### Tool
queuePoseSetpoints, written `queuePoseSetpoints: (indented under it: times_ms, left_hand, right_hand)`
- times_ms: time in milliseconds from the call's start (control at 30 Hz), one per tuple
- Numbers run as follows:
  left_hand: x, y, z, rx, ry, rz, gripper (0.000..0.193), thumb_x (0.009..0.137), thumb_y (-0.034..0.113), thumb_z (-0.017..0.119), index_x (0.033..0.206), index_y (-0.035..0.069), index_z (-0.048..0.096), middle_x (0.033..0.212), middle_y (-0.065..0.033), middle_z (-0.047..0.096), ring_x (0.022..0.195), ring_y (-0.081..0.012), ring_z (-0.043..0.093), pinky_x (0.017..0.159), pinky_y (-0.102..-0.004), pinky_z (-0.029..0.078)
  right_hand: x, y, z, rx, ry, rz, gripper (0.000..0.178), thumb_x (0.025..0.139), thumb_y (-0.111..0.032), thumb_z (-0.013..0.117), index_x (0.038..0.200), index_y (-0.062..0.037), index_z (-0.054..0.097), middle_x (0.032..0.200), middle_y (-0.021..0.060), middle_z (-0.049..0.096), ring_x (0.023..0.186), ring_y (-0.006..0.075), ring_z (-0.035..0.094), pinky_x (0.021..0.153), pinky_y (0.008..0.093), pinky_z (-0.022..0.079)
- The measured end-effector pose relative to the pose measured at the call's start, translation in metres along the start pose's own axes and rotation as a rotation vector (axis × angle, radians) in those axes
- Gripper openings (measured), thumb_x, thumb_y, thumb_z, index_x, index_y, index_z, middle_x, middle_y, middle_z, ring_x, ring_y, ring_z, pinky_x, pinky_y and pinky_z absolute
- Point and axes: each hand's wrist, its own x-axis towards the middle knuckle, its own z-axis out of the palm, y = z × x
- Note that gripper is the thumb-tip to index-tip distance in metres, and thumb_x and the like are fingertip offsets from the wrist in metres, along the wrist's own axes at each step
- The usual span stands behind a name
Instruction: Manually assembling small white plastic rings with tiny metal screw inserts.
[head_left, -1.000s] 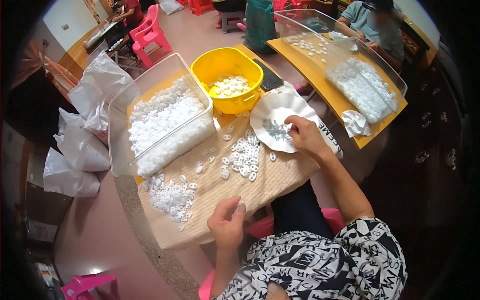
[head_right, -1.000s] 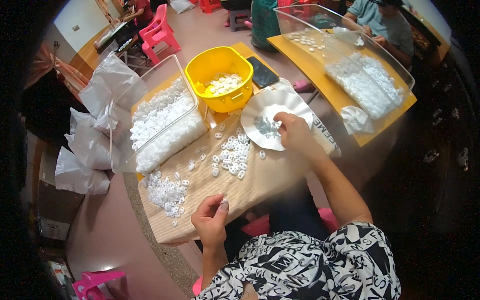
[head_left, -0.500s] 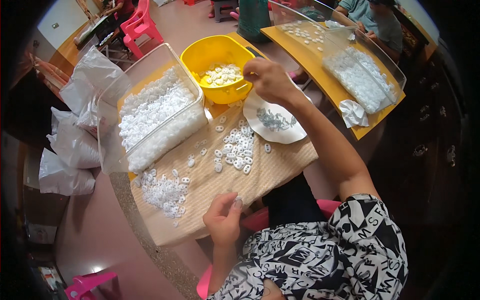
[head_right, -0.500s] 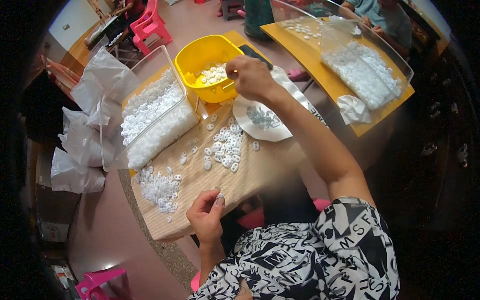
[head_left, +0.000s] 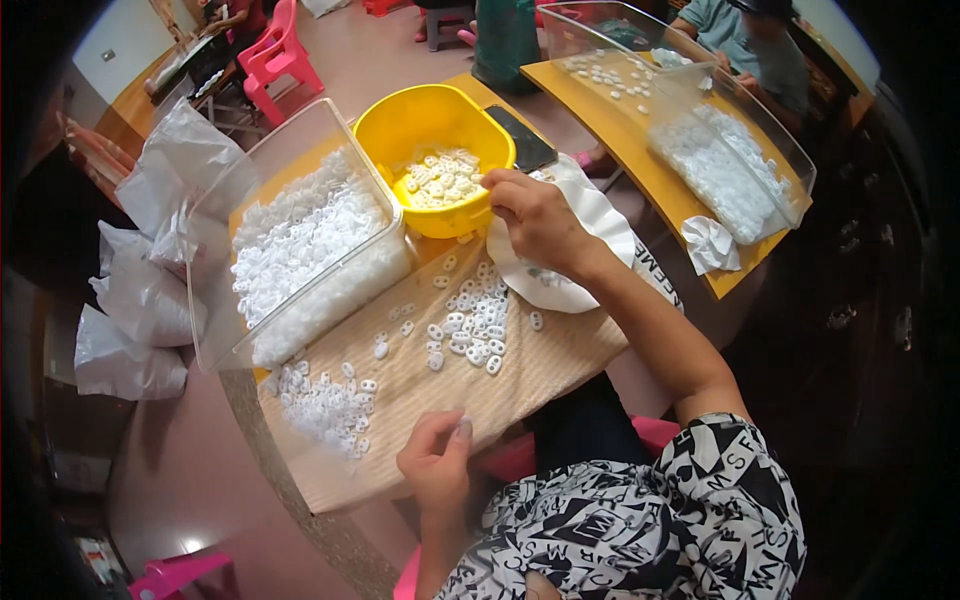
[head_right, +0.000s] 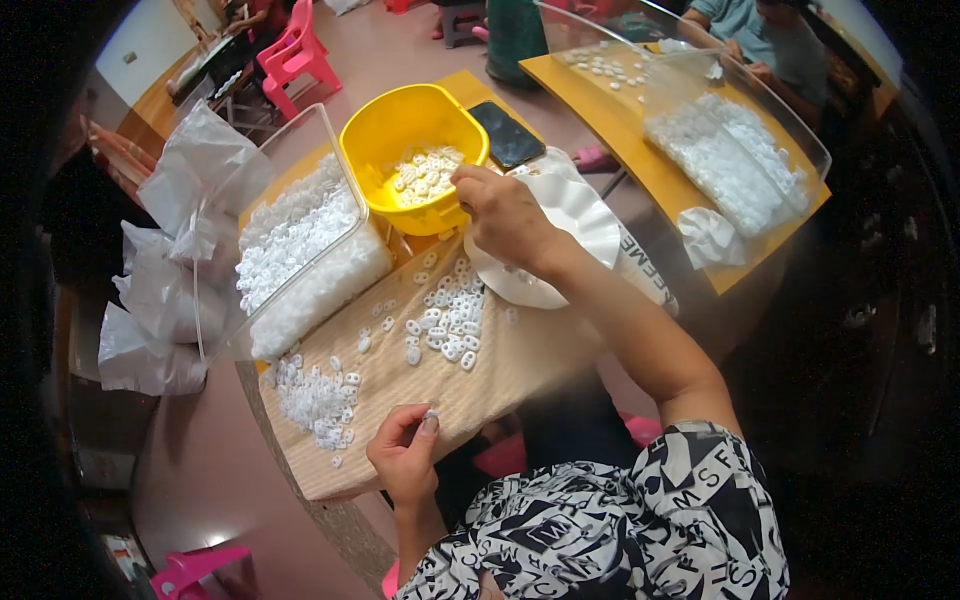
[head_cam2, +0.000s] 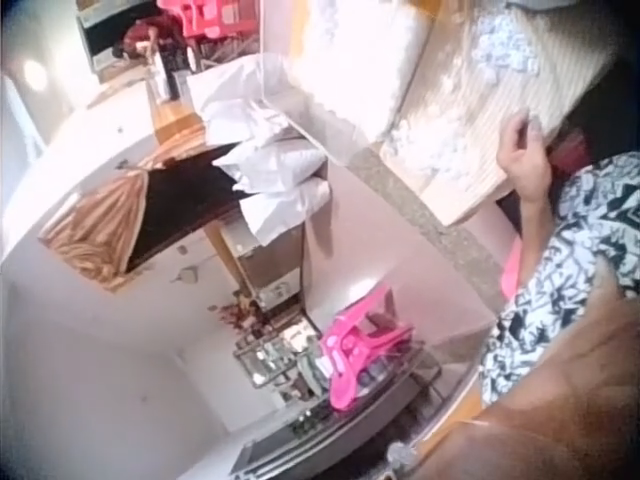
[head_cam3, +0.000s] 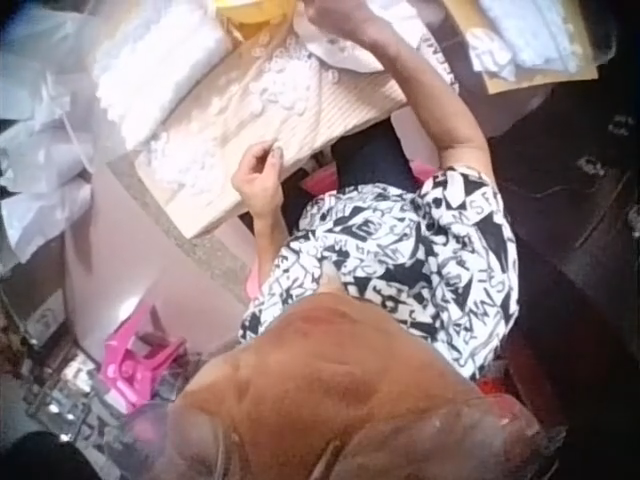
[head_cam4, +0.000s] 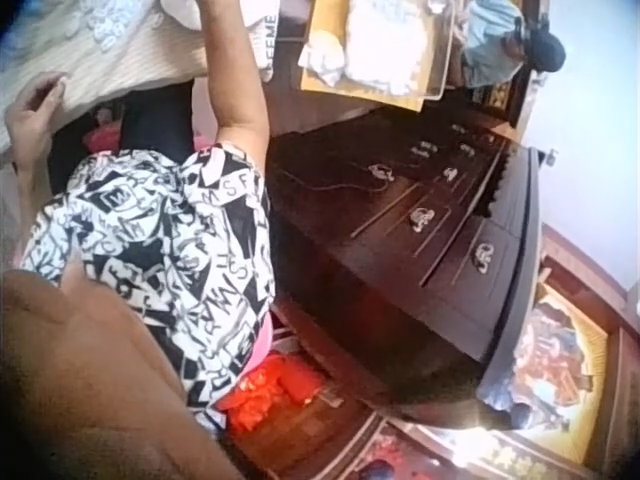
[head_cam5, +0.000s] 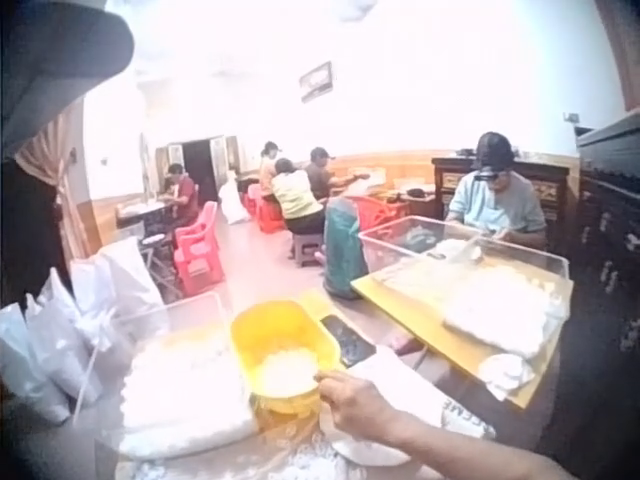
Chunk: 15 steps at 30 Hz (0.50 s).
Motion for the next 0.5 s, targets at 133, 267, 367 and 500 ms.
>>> queuePoseSetpoints:
  times_ms: [133, 267, 367, 500]
  left_hand:
    - [-0.002, 0.004, 0.006, -0.002, 0.103, 0.029, 0.012, 0.073, -0.004, 0.06, 0.085, -0.003, 0.06, 0.075, -0.0026, 0.056, 0.063, -0.0071, 0.05, 0.058, -0.0183, 0.04]
    - [-0.004, -0.004, 0.002, -0.069, 0.096, 0.134, 0.013, 0.073, -0.004, 0.061, 0.086, -0.003, 0.06, 0.079, -0.0052, 0.058, 0.064, -0.0089, 0.05, 0.059, -0.0188, 0.04]
    - [-0.009, 0.006, 0.005, -0.04, 0.041, 0.065, 0.011, 0.072, -0.009, 0.053, 0.081, -0.003, 0.057, 0.086, -0.0066, 0.054, 0.077, -0.012, 0.05, 0.069, -0.0215, 0.041]
    - [-0.017, 0.006, 0.007, -0.1, 0.014, 0.031, 0.011, 0.073, -0.009, 0.052, 0.081, -0.003, 0.057, 0.084, -0.0056, 0.054, 0.076, -0.0108, 0.049, 0.068, -0.0207, 0.04]
  right_hand:
    - [0.008, -0.002, -0.006, -0.045, 0.13, -0.043, 0.005, 0.069, 0.004, 0.055, 0.073, 0.0007, 0.055, 0.083, 0.0138, 0.057, 0.077, 0.0309, 0.056, 0.066, 0.0338, 0.046]
    - [-0.008, -0.009, 0.001, -0.008, 0.158, 0.09, 0.013, 0.066, 0.004, 0.053, 0.076, -0.0027, 0.058, 0.074, 0.015, 0.055, 0.074, 0.0317, 0.054, 0.064, 0.0363, 0.044]
    - [-0.038, 0.002, -0.014, -0.1, 0.0, 0.286, 0.014, 0.066, 0.003, 0.053, 0.078, -0.0032, 0.059, 0.069, 0.0167, 0.055, 0.07, 0.0326, 0.054, 0.062, 0.0381, 0.044]
    - [-0.077, 0.013, -0.02, -0.167, -0.067, 0.418, 0.008, 0.067, -0.002, 0.052, 0.071, -0.002, 0.058, 0.075, 0.02, 0.059, 0.073, 0.035, 0.058, 0.067, 0.042, 0.045]
